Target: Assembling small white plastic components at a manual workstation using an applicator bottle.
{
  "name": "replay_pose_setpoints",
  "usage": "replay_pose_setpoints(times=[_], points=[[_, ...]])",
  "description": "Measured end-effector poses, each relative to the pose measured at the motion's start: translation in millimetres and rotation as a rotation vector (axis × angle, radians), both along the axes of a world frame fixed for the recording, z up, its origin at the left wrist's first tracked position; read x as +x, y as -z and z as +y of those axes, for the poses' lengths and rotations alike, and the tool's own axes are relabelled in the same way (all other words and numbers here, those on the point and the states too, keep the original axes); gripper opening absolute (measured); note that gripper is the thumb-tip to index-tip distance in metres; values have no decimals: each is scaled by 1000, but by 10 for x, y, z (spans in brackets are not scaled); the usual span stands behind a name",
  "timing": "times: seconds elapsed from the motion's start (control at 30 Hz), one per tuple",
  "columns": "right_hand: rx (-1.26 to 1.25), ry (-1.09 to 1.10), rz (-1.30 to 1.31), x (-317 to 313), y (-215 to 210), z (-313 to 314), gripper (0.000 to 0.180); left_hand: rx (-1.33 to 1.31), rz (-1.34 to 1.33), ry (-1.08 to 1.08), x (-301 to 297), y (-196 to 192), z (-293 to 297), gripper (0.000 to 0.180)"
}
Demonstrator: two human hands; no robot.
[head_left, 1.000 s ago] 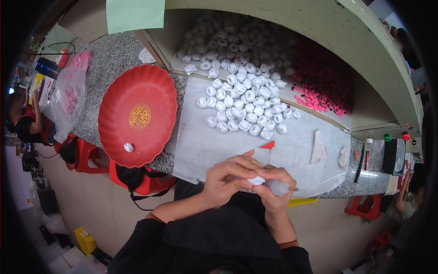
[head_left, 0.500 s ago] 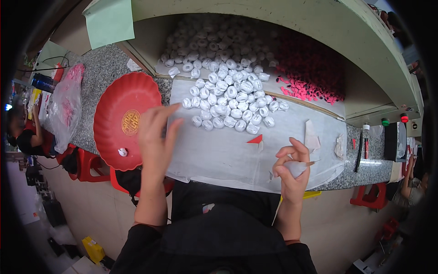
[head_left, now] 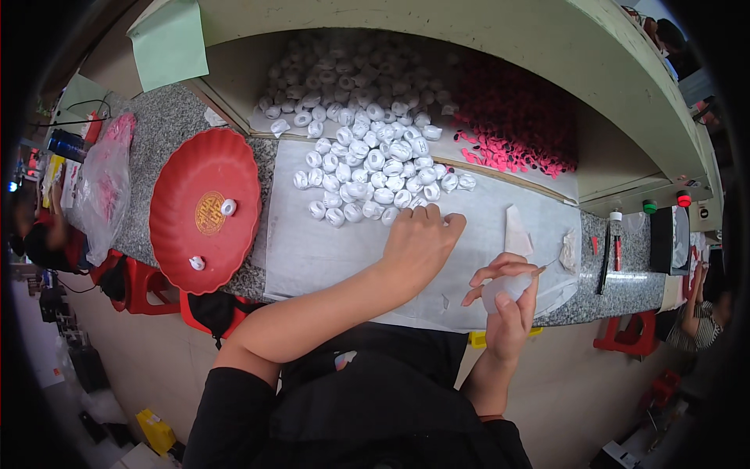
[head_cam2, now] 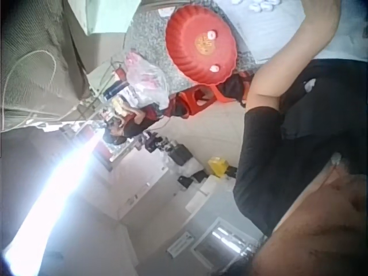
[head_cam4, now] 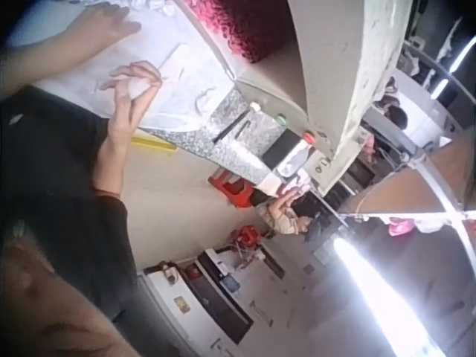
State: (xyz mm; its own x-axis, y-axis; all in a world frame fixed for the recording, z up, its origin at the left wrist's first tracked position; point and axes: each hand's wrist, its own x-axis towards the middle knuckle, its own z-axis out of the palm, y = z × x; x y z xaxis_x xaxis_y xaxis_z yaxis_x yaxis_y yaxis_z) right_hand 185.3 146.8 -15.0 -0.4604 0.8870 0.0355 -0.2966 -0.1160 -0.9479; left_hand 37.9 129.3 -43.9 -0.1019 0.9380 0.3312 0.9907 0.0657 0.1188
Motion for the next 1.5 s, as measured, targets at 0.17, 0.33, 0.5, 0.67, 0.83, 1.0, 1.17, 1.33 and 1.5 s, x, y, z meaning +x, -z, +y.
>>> replay_pose_setpoints(times=[0.17, 0.33, 0.5, 0.67, 0.83, 1.0, 1.17, 1.33, 1.5], points=[[29, -78, 71, 2, -16, 14, 34, -29, -135, 33, -100, -84, -9, 15], [70, -55, 32, -136, -159, -99, 36, -24, -1247, 95, -431, -340, -364, 20], [177, -6, -147, -290, -304, -216, 31, 200, -2104, 265, -499, -257, -686, 22], [264, 112, -25, -393, -307, -303, 42, 359, -2215, 267, -439, -165, -883, 23], [429, 301, 98, -564, -320, -384, 48, 357, -2120, 208, -425, -206, -943, 30], [671, 134, 40, -505, -310, -420, 48, 379, -2120, 208, -410, -211, -975, 33], [813, 172, 46, -535, -258, -451, 46, 370, -2113, 198, -387, -234, -981, 33], [807, 173, 53, -534, -269, -469, 45, 353, -2100, 183, -369, -230, -969, 33], [782, 148, 58, -512, -267, -474, 44, 342, -2108, 170, -352, -230, -965, 33]])
